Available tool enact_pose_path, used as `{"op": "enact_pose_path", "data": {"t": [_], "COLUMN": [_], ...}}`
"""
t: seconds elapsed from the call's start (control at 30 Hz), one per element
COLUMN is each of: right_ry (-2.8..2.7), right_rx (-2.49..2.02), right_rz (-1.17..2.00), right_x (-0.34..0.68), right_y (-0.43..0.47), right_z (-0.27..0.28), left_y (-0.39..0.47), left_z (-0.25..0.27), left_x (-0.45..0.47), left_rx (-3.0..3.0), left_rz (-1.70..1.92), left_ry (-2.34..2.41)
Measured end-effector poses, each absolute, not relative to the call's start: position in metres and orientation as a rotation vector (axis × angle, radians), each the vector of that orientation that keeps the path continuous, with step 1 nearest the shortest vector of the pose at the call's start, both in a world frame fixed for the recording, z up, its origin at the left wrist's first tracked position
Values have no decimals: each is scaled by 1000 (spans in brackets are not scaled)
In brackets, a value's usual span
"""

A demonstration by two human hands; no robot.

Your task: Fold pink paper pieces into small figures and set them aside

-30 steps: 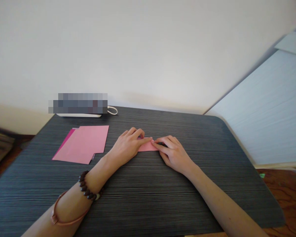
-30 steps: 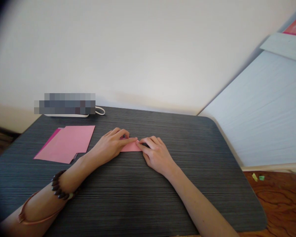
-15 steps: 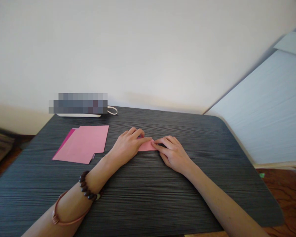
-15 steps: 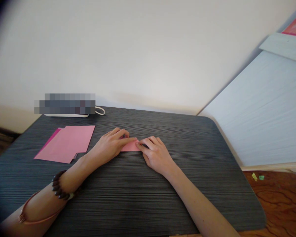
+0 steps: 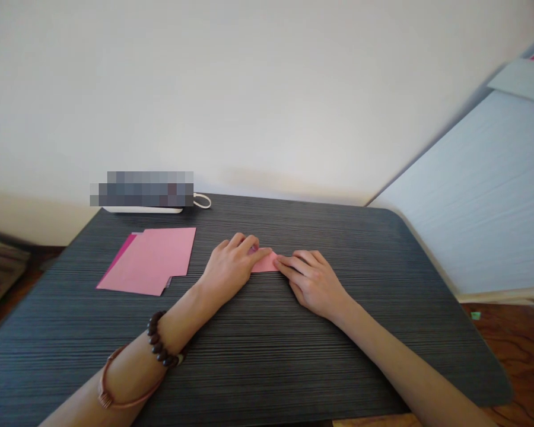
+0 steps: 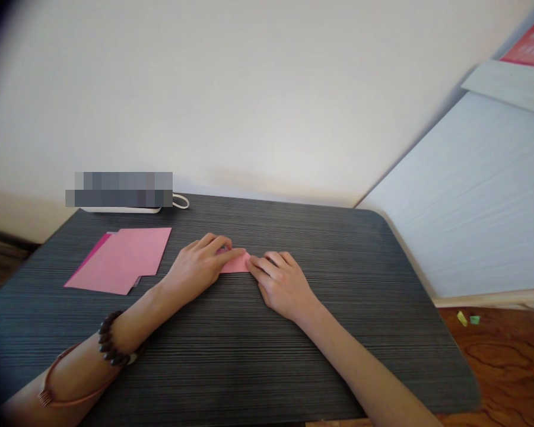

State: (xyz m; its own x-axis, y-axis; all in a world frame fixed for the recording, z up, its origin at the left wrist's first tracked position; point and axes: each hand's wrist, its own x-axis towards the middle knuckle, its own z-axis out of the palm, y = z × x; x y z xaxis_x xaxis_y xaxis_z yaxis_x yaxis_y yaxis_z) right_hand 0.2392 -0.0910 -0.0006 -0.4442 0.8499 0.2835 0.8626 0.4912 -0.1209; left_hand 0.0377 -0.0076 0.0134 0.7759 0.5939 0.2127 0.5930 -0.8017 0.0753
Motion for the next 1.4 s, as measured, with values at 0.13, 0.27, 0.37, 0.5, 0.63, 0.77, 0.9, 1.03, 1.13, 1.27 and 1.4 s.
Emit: {"op": "enact_pose_path", "data": {"t": [0.13, 0.27, 0.37, 0.5, 0.63, 0.77, 0.9, 1.03, 1.13, 1.27, 1.4], "right_ry": [-2422, -2324, -2238, -2169, -2194, -2230, -2230, -2222, -2201, -2187, -2181], "right_rx": [-1434, -1442, -1454, -1470, -1489, -1474, -1454, -1460, -1468, -1493, -1531], "right_rz": [-31, 38, 103, 192, 203, 172, 165, 149, 141, 122, 128], "right_x": [242, 243, 243, 243, 241, 242, 247, 253, 257, 257, 253], "right_y": [-99, -100, -98, -89, -76, -70, -77, -87, -94, -99, -97], "right_z": [-3, -3, -2, 2, 1, -3, -5, -6, -7, -10, -7], "left_y": [-9, -8, -8, -9, -9, -10, -12, -12, -11, -11, -11], "left_z": [13, 10, 7, 3, 4, 5, 6, 6, 6, 6, 6], "left_x": [40, 46, 51, 53, 52, 52, 52, 52, 52, 53, 53], "left_rx": [2938, 2854, 2797, 2774, 2779, 2795, 2793, 2796, 2811, 2832, 2856], "left_rz": [397, 544, 622, 614, 588, 564, 564, 542, 526, 501, 483], "left_ry": [1009, 1063, 1108, 1139, 1145, 1160, 1179, 1184, 1180, 1160, 1067]}}
